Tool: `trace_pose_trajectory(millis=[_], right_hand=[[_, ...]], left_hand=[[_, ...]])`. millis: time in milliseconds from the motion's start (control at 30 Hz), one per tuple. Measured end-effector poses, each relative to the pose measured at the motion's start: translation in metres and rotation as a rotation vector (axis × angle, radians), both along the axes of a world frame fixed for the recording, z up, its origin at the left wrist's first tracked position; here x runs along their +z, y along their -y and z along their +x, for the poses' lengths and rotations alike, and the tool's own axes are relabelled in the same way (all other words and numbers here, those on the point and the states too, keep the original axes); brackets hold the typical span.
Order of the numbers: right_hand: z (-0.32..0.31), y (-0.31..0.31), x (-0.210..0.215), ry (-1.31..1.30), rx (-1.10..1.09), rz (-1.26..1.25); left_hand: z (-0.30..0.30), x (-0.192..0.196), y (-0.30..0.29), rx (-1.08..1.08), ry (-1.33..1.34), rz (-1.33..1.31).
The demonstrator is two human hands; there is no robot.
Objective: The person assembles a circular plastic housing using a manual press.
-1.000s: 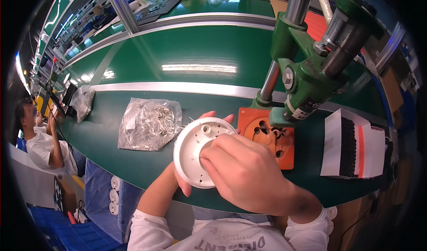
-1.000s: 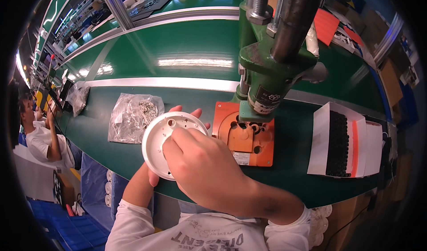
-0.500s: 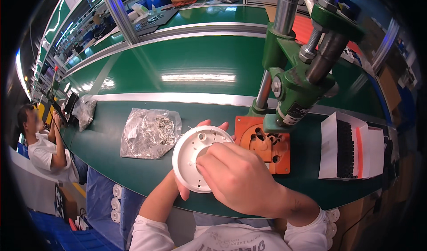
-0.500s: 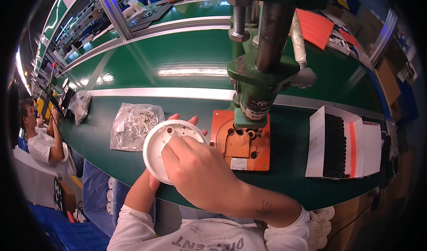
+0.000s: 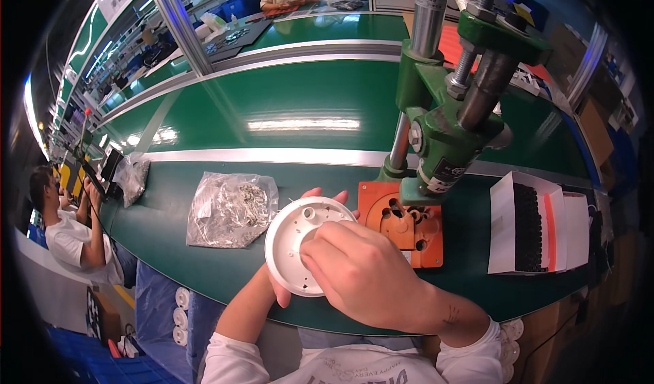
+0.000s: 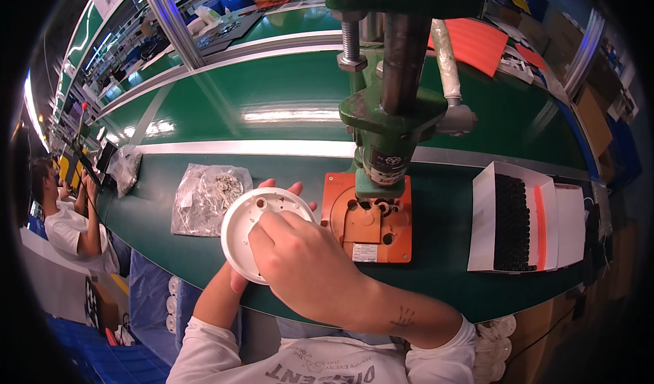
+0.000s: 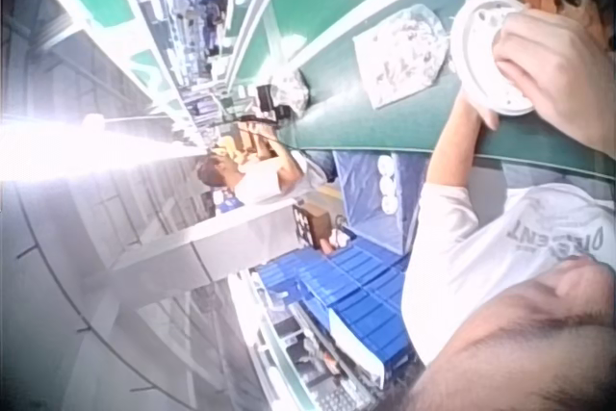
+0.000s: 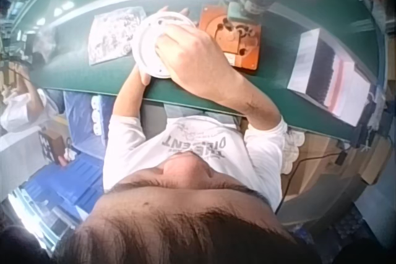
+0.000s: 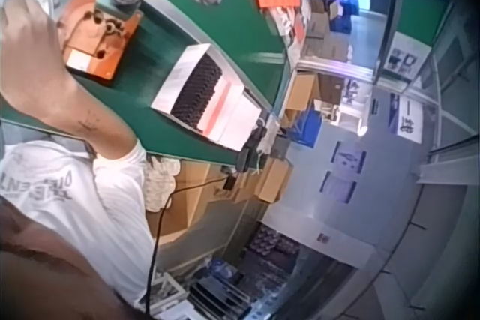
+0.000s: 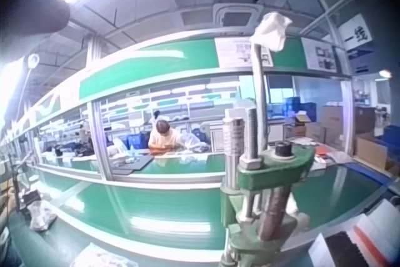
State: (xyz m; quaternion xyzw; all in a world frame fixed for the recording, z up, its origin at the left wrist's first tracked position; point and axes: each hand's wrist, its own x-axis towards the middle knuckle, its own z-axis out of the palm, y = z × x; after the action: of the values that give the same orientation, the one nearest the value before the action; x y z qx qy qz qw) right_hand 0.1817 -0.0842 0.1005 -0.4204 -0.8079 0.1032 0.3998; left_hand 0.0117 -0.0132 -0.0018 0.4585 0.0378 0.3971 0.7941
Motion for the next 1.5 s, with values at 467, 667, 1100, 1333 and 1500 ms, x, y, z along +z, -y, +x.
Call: trace_pose_trajectory(millis=[467,667,1100,1333,1500], right_hand=[[0.008,-0.013,0.004,-0.137,0.082,-0.135],[0.013,-0.013,0.005,-0.114,0.072,-0.157],[-0.001,0.013,0.018,0.181,0.035,-0.061],[0.016,0.011,0.023,0.062,0.019,-0.014],[0.034,0.028,0.016,-0.096,-0.241,-0.275]], left_hand=[[0.002,0.039,0.025,0.072,-0.418,-0.347],[0.0,-0.077,0.004,-0.136,0.172,-0.049],[0.009,-0.065,0.008,-0.257,0.312,-0.062],[0.005,-0.074,0.012,-0.335,0.509,-0.223],[0.001,-0.02,0.016,-0.336,0.15,-0.5]])
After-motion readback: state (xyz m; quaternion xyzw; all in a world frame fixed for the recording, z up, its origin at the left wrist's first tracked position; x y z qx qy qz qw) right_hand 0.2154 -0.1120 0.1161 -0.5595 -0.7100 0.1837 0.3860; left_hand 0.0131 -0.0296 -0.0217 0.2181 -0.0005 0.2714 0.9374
